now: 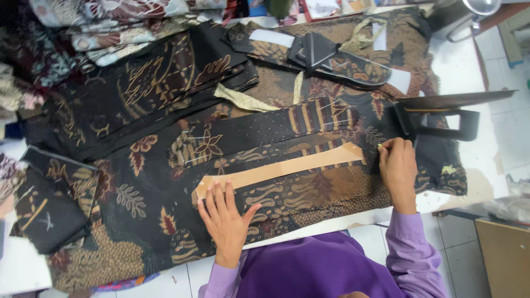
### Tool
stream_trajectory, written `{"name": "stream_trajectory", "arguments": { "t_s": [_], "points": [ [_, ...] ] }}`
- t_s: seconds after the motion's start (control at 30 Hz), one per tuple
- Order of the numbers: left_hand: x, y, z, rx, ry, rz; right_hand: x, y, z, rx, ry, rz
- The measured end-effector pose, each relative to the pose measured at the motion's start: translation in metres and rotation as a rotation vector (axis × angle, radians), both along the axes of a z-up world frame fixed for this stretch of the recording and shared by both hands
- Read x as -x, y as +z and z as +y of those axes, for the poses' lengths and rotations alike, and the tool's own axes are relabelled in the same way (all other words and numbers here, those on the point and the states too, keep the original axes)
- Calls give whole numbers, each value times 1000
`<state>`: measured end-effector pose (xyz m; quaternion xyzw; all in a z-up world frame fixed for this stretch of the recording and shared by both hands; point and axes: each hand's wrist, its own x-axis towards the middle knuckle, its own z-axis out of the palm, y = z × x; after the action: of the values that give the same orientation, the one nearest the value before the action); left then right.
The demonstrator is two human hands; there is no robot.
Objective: The person folds a patterned fabric on a table, aligns a cardboard template, and smooths the material. They then fold the fabric into a compact bundle and tie it with a ribbon. The finished bundle is placed on the table among other folded items.
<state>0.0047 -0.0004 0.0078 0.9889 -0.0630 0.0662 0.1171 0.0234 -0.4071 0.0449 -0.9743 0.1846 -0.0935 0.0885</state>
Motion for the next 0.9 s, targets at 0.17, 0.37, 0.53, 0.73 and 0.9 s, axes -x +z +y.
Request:
{"name": "stream_trajectory", "arguments": {
  "t_s": [0.17,0.37,0.53,0.73,0.9],
  "points": [
    [0,-7,3,40,0,27,-28,15,49,-254,177,-65],
    [8,-23,1,124,49,26,-62,13,175,-462,731,-37],
    [14,-31,2,154,48,22,-75,1,255,-458,969,-22],
    [14,-32,1,175,65,16,-87,-12,286,-424,1064,-82],
    [12,-28,1,209,73,13,-88,-19,290,-374,1092,-79]
  ]
}}
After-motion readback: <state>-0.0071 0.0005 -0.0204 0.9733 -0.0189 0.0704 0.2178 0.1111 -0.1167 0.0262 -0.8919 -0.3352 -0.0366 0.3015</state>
